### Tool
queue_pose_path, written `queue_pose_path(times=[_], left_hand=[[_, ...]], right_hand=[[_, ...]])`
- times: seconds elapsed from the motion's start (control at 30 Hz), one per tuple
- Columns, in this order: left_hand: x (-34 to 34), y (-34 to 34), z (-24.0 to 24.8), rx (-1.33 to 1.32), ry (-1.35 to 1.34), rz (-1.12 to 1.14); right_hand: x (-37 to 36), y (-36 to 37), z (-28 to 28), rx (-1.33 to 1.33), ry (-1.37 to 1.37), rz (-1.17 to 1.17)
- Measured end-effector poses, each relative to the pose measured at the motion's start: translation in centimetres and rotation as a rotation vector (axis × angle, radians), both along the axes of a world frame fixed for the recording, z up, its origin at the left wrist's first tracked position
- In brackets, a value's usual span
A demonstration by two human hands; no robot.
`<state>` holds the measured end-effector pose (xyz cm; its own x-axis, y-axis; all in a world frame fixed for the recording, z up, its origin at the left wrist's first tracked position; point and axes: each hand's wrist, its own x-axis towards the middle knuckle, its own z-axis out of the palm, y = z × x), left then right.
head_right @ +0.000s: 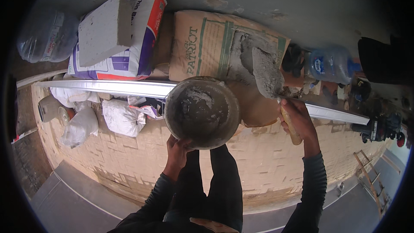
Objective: The person opens a bag of cement using a trowel, transfers the powder into a bucket, and then sifts dry cement through a metal fan cover.
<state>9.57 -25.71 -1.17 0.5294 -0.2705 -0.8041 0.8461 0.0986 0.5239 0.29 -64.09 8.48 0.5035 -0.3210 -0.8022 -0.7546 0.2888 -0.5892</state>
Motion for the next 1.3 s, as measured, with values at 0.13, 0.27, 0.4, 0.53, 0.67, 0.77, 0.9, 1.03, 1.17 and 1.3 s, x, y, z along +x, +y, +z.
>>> queue_pose_path(times=[0.13, 0.27, 0.4, 0.53, 0.67, 0.77, 0.9, 1.03, 1.17, 1.3], left_hand=[[0.0, 0.4, -0.5, -0.013, -0.004, -0.016], [-0.2, 0.6, -1.0, -0.06, -0.071, 0.0], [-0.2, 0.6, -1.0, -0.039, -0.028, 0.013], [-0.2, 0.6, -1.1, -0.026, -0.022, 0.0], [-0.2, 0.7, -1.1, -0.036, -0.032, -0.021], [0.3, 0.9, -0.8, -0.026, -0.022, -0.021], [0.1, 1.2, -1.2, -0.021, -0.032, -0.033], [0.1, 1.3, -2.0, -0.059, -0.086, -0.052], [0.1, 1.2, -1.6, -0.073, -0.072, -0.063], [0.4, 0.9, -1.0, -0.087, -0.052, -0.053]], right_hand=[[-0.3, 4.0, 1.7, 0.064, 0.023, 0.095], [0.0, 7.7, -0.9, 0.149, -0.049, 0.315], [2.2, 11.4, -3.1, 0.075, 0.024, 0.442], [2.3, 13.2, -6.0, -0.479, -0.274, 0.68], [2.6, 14.5, -6.1, -0.718, -0.185, 0.833], [3.1, 14.8, -5.6, -0.799, -0.177, 0.825], [3.2, 14.7, -4.8, -0.822, -0.177, 0.888], [2.3, 14.9, -5.0, -0.895, -0.198, 0.978], [0.7, 15.3, -4.6, -0.97, -0.281, 1.095], [-0.8, 14.6, -2.7, -0.908, -0.201, 1.142]])
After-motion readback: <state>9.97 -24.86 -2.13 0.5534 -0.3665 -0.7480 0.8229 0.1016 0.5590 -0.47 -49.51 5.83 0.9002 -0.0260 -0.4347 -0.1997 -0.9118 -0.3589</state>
